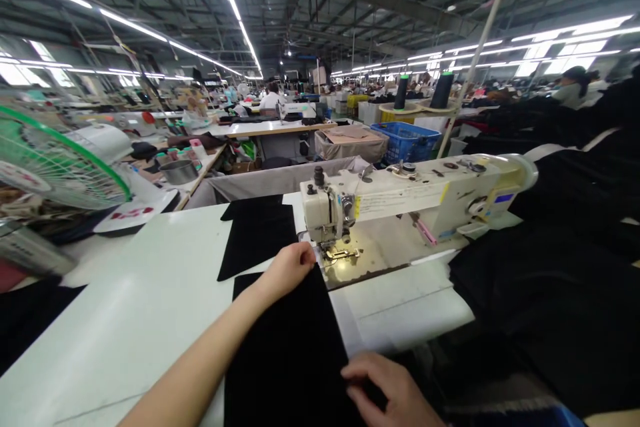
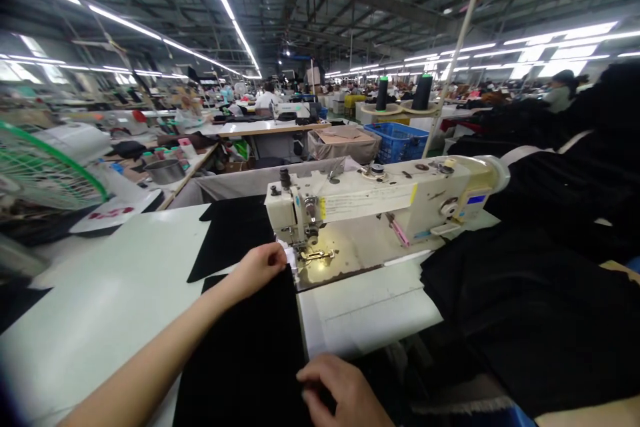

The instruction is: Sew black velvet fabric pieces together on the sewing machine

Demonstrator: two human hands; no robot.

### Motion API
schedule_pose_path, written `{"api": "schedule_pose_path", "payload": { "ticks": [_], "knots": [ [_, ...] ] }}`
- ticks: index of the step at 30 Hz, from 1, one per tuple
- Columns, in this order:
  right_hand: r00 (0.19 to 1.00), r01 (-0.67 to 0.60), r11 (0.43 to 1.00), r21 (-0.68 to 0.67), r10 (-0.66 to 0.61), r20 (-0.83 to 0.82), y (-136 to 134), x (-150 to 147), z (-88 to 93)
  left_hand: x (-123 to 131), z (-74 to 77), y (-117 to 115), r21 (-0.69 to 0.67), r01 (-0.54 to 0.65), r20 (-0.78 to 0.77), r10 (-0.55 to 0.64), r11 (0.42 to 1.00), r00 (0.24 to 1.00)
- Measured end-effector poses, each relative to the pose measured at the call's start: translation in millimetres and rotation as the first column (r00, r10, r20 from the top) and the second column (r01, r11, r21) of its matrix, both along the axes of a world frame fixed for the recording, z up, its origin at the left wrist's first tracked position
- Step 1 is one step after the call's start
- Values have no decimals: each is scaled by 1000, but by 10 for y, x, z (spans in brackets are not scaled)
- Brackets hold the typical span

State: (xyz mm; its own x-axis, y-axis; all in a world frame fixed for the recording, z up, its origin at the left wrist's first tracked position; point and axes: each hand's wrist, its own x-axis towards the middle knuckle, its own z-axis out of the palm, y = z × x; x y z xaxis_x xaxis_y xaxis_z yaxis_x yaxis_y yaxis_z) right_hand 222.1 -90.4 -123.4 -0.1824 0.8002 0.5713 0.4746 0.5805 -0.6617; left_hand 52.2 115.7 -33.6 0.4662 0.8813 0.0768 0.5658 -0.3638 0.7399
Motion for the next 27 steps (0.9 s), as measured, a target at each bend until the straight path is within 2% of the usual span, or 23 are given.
{"api": "schedule_pose_path", "payload": {
  "ticks": [2,5,11,20,22,24,26,27],
  "knots": [
    [996,5,993,116,-16,93,40,38,-60,77,-229,33,7,-26,18,25,1000,1000],
    [974,32,973,231,-82,211,85,77,-58,77,-389,49,2,-58,51,58,998,997],
    [937,135,948,288,-217,275,178,44,44,108,-408,193,-7,-88,64,88,996,994],
    [947,103,933,346,-198,254,309,40,10,208,-423,390,48,-76,-31,77,996,997],
    [950,91,939,332,-182,254,297,52,25,197,-376,341,101,-90,-56,96,991,994],
    [952,73,944,322,-163,260,284,69,53,165,-309,176,182,-129,-72,144,975,987],
    [952,50,946,319,-142,272,276,88,83,102,-258,-127,250,-100,-108,131,963,986],
    [952,45,946,322,-138,274,275,96,95,58,-251,-317,262,-25,-140,64,965,988]
  ]
}}
